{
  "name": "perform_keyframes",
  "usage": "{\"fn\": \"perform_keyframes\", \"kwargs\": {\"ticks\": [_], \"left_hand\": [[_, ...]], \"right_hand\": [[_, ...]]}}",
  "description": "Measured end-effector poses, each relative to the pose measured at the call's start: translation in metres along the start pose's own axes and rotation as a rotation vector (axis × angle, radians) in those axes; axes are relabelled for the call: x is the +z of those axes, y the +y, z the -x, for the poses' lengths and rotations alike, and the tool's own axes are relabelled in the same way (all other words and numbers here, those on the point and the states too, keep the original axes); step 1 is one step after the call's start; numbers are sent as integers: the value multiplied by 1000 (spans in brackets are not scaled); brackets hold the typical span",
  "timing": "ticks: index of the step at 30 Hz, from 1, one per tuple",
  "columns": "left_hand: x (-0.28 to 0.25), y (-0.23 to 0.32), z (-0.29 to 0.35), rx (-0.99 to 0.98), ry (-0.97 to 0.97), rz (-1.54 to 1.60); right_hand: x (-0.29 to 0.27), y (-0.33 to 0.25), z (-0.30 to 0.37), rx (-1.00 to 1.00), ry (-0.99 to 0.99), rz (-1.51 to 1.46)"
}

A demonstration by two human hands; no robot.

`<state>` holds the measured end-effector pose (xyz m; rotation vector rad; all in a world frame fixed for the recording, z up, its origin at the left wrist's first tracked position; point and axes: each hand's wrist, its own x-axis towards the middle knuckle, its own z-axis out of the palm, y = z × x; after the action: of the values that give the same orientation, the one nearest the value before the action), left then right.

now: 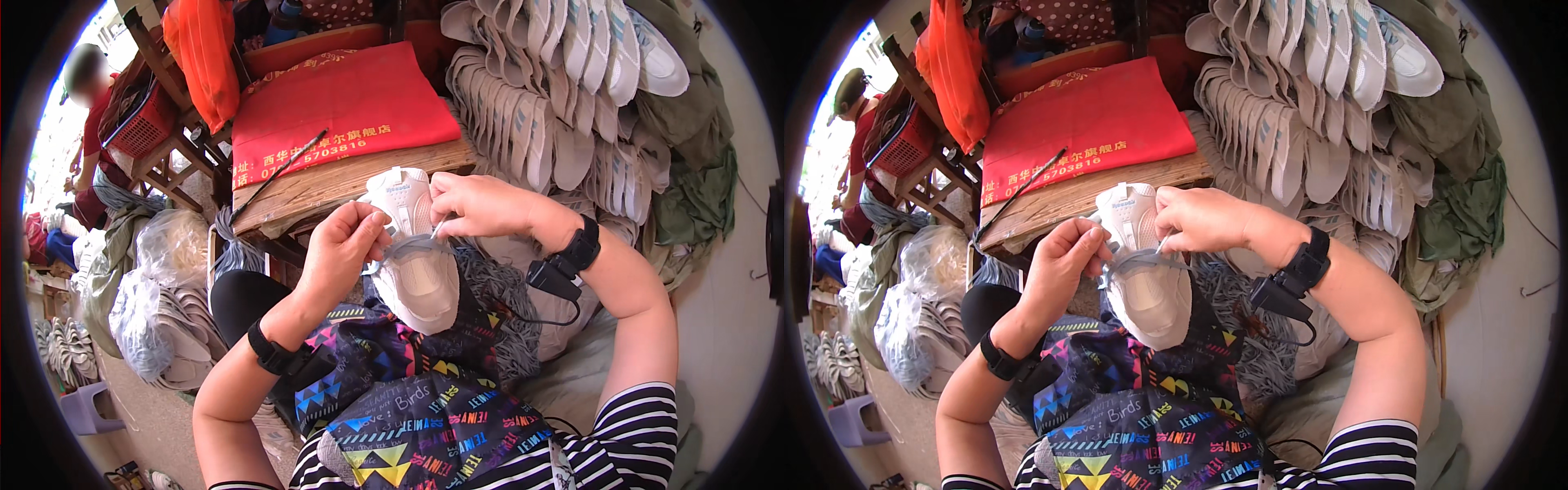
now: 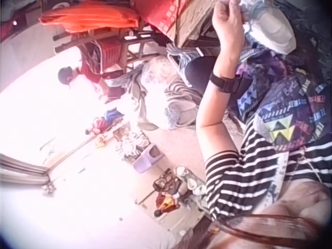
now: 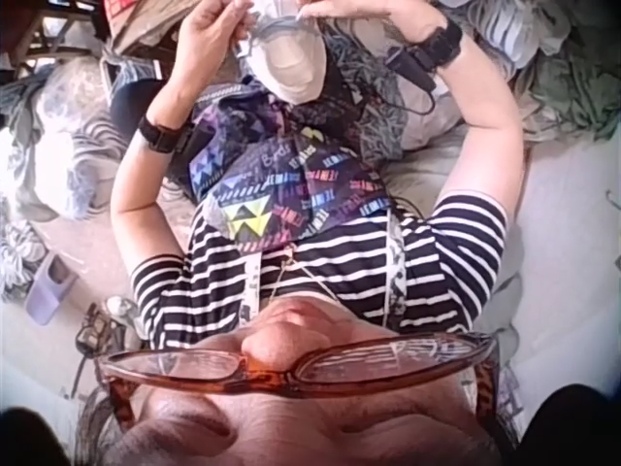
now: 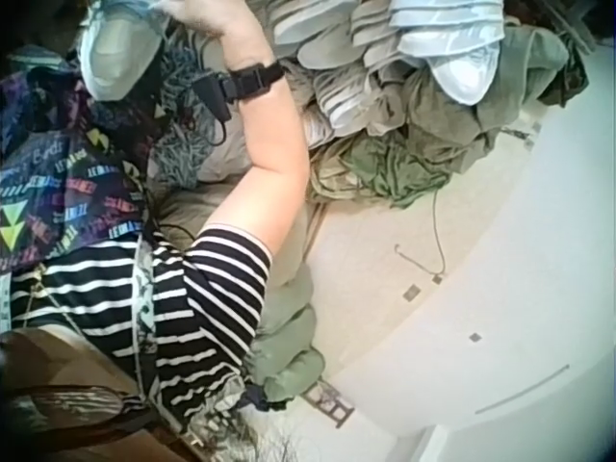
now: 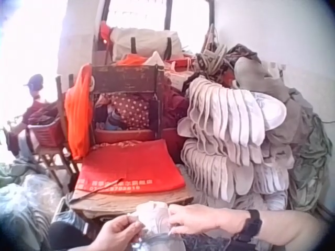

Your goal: Insert and thread laces into a new white sneaker.

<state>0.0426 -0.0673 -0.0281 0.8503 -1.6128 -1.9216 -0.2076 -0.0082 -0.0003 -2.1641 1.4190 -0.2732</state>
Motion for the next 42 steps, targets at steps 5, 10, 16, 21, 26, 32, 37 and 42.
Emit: {"fn": "perform_keyframes", "kwargs": {"ticks": [5,10,16,21,26,32,37,42], "left_hand": [[3,-5,-2,11,-4,10],[10,-10,-5,67,13,-21],[9,-10,-7,50,0,-18],[12,-8,-10,61,-47,-41],[15,38,-10,225,-190,62],[4,107,-7,633,28,181],[-4,82,-2,401,89,278],[-24,11,12,104,144,-296]], "right_hand": [[9,-2,-8,209,-6,-63],[24,2,-8,254,176,-207],[25,3,1,144,225,-265],[30,-14,-9,216,473,-420],[-23,-85,-20,69,671,-684],[-24,-105,-24,-101,655,-677],[-15,-98,-17,19,564,-977],[-72,-51,-1,-43,867,-1105]]}}
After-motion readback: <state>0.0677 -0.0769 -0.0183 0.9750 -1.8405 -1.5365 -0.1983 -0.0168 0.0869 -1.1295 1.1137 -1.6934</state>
